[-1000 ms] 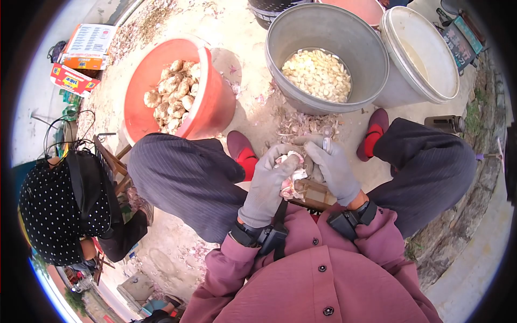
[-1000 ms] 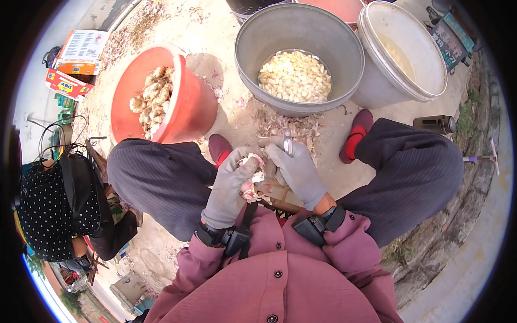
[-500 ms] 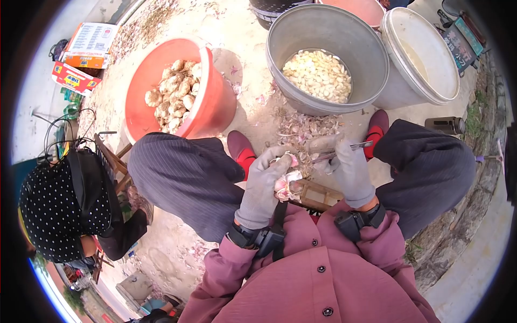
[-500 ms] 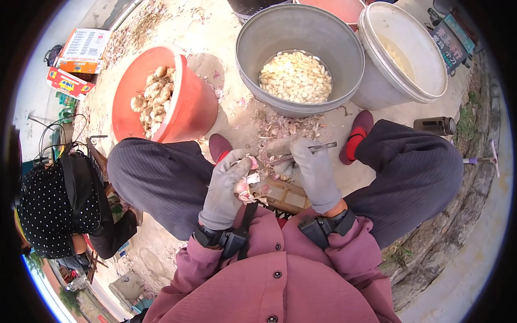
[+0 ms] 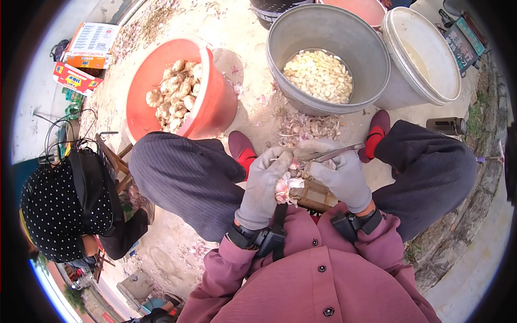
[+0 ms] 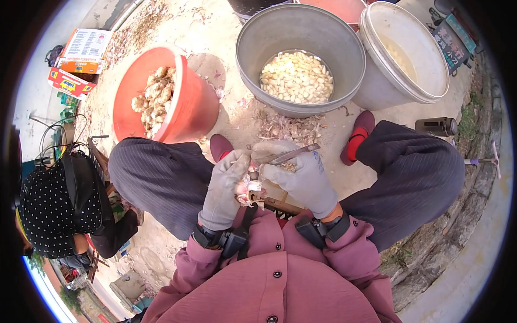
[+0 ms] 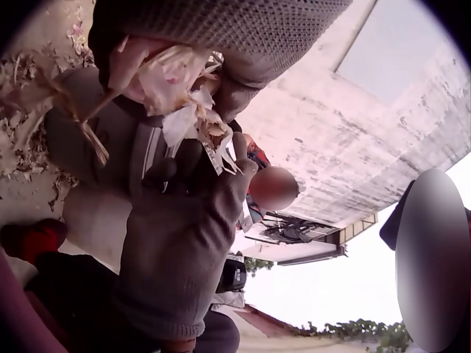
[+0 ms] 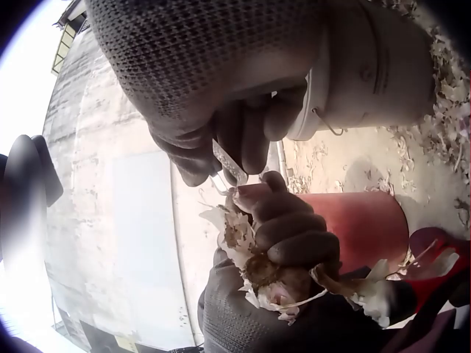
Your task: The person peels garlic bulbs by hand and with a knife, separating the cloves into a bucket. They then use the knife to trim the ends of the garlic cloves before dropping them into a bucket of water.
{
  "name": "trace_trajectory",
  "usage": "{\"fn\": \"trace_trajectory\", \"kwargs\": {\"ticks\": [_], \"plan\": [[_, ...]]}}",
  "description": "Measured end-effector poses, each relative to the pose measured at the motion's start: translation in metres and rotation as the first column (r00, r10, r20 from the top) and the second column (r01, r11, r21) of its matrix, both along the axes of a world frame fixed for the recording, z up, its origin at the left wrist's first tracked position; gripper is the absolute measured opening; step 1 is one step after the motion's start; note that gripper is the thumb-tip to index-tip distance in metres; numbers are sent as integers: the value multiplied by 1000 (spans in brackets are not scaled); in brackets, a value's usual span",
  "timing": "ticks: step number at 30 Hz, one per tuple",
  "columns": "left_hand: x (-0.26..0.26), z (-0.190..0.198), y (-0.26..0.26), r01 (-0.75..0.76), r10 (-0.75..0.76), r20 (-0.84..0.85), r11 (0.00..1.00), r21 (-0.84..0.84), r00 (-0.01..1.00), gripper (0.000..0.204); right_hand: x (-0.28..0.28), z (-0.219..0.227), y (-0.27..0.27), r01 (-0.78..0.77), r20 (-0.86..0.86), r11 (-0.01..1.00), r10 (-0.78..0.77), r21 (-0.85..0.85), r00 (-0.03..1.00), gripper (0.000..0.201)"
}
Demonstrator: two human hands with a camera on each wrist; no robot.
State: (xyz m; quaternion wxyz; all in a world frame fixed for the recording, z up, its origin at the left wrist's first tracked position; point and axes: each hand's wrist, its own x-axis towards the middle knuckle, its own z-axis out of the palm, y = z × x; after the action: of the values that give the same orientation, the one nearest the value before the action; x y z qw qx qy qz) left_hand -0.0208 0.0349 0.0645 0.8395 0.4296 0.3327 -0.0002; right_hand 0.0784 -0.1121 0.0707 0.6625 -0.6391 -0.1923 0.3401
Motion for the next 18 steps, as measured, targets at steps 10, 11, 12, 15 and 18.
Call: {"fn": "trace_trajectory", "kwargs": {"ticks": [10,11,12,15,18], "plan": [[2,-6,-2,-21,20,4,988,153,1000,24,0,6,4,-29,244,991,60,-130,968,33],[3,-5,-2,-15,15,2,992,129,1000,23,-1,8,5,-15,214,990,45,-137,976,32],[2,-4,-2,-7,8,-2,995,104,1000,22,-3,9,5,-1,182,989,28,-145,983,32],[2,-8,-5,-44,45,1,993,113,999,19,-6,5,5,40,287,988,5,-150,958,30],[4,-4,-7,-59,64,-25,986,158,998,19,-7,10,8,63,338,979,6,-192,941,28]]}}
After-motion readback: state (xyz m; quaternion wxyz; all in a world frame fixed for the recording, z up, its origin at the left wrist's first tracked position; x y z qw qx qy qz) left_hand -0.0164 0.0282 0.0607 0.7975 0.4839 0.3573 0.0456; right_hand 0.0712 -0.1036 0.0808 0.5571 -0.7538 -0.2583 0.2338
